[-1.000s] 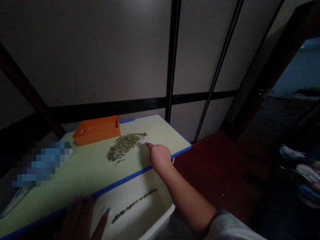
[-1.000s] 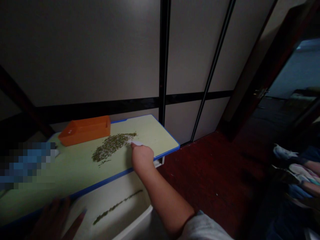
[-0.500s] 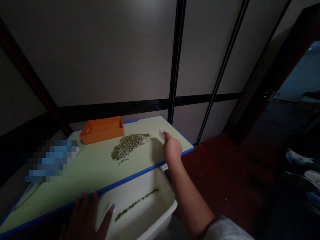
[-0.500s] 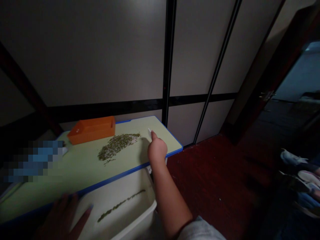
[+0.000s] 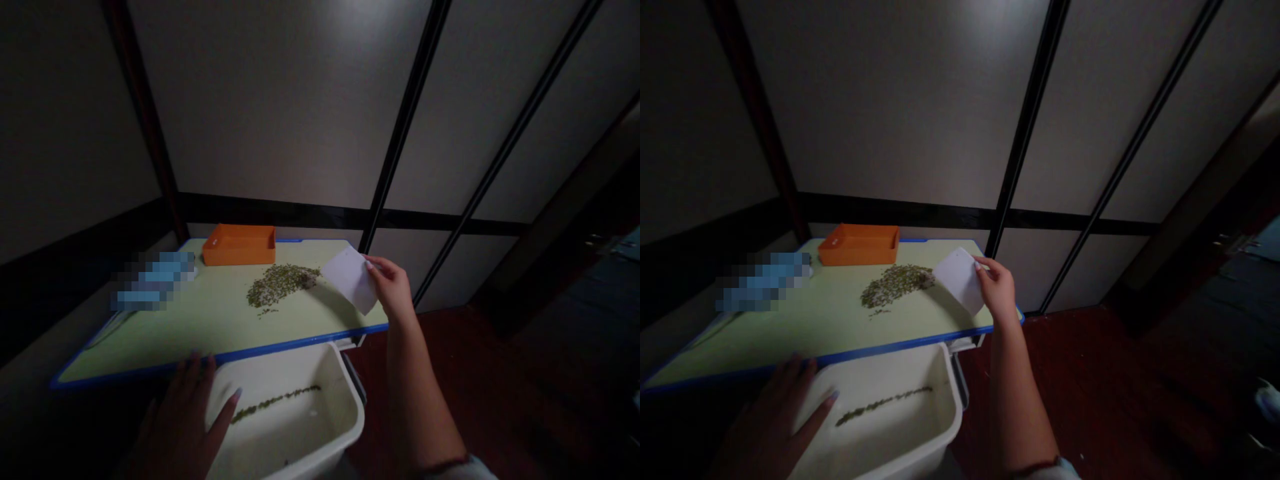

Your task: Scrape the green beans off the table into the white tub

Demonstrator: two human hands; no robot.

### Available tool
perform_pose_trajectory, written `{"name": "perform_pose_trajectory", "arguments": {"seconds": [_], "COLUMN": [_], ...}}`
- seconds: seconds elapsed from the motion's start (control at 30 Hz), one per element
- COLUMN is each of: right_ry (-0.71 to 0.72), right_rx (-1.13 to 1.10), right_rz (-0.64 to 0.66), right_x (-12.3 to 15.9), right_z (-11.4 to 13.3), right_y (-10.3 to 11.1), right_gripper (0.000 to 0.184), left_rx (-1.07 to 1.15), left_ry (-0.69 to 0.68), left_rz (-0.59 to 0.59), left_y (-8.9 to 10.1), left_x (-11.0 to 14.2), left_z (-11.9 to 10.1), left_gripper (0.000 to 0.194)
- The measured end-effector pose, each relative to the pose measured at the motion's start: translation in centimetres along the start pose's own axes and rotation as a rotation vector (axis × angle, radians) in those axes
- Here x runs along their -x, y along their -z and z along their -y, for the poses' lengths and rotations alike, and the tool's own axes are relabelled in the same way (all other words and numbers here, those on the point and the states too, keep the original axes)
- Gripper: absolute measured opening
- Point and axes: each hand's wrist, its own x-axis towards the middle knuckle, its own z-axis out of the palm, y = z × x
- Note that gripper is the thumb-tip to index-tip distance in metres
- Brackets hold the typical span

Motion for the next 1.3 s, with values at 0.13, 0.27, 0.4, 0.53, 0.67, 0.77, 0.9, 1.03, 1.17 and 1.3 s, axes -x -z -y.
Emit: {"name": "perform_pose_trajectory", "arguments": {"seconds": [0.13, 0.27, 0.4, 0.53, 0.67, 0.77, 0.9, 1.03, 1.17, 1.3], "right_ry": [0.003, 0.053, 0.032, -0.034, -0.012, 0.013, 0.032, 0.048, 0.058, 0.072], "right_rx": [-0.065, 0.035, 0.035, -0.044, -0.122, -0.124, -0.082, -0.052, -0.046, -0.032], "right_rz": [0.355, 0.414, 0.380, 0.379, 0.386, 0.413, 0.452, 0.463, 0.457, 0.462], "right_x": [-1.7, -3.2, -3.8, -3.2, -2.6, -2.4, -2.4, -2.4, -2.5, -2.7], "right_z": [-0.5, -1.0, -2.8, -4.6, -5.0, -4.9, -5.1, -5.1, -5.0, -5.0], "right_y": [-3.8, -8.1, -11.2, -12.4, -12.4, -12.4, -12.7, -12.8, -12.9, -12.8], "right_gripper": [0.040, 0.039, 0.037, 0.041, 0.035, 0.033, 0.032, 0.030, 0.031, 0.032], "left_rx": [-0.041, -0.068, -0.090, -0.087, -0.057, -0.048, -0.034, 0.009, 0.034, 0.058], "left_ry": [0.068, 0.121, 0.157, 0.157, 0.140, 0.152, 0.156, 0.135, 0.146, 0.140], "left_rz": [0.043, 0.106, 0.145, 0.154, 0.150, 0.154, 0.148, 0.136, 0.149, 0.137], "left_y": [0.7, 1.8, 2.2, 1.6, 1.3, 1.5, 1.8, 1.9, 2.0, 1.9], "left_x": [0.3, 0.4, 0.4, 0.5, 0.3, 0.3, 0.3, 0.5, 0.5, 0.5], "left_z": [-1.2, -2.1, -2.3, -1.4, -0.8, -1.0, -1.3, -1.3, -1.3, -1.2], "left_gripper": [0.069, 0.067, 0.067, 0.069, 0.072, 0.074, 0.074, 0.075, 0.076, 0.077]}}
